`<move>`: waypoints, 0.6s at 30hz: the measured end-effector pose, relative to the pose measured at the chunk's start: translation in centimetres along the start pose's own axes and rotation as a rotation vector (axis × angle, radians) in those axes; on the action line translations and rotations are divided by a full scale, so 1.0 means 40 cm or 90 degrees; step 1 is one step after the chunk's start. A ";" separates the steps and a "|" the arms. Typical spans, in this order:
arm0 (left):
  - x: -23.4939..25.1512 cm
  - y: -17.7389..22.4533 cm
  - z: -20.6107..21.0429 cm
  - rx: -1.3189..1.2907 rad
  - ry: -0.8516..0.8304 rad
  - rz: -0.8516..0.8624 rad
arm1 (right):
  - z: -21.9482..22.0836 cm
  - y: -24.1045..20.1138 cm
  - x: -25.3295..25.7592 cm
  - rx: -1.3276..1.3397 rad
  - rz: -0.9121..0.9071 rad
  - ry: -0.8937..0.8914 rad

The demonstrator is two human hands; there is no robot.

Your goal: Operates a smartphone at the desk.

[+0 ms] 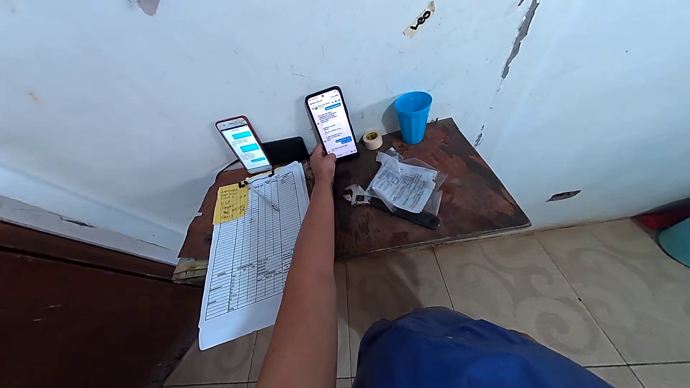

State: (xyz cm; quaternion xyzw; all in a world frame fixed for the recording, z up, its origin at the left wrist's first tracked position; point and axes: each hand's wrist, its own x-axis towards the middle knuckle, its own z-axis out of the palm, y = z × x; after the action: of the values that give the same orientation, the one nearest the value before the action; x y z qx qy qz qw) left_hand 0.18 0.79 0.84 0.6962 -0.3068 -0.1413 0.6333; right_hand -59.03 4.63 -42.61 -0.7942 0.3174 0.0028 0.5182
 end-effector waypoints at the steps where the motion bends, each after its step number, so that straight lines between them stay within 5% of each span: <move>1: -0.001 0.000 0.000 0.001 -0.001 0.002 | -0.032 -0.101 0.011 0.011 0.261 -0.101; 3: -0.002 -0.002 0.000 0.001 -0.004 0.011 | -0.020 -0.128 0.038 0.042 0.467 -0.090; 10: 0.004 -0.011 0.001 0.013 -0.003 0.021 | 0.052 0.096 0.079 0.028 0.495 -0.065; 15: 0.001 -0.010 -0.002 0.053 -0.028 0.038 | -0.035 -0.184 0.027 0.044 0.478 -0.123; 18: 0.005 -0.017 0.003 0.102 -0.041 0.054 | -0.035 -0.187 0.012 0.029 0.449 -0.104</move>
State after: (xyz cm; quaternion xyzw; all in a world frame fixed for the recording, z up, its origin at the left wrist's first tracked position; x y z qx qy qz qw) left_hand 0.42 0.58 0.20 0.7263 -0.3662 -0.1118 0.5708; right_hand -55.31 5.18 -35.96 -0.6212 0.5296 0.2374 0.5266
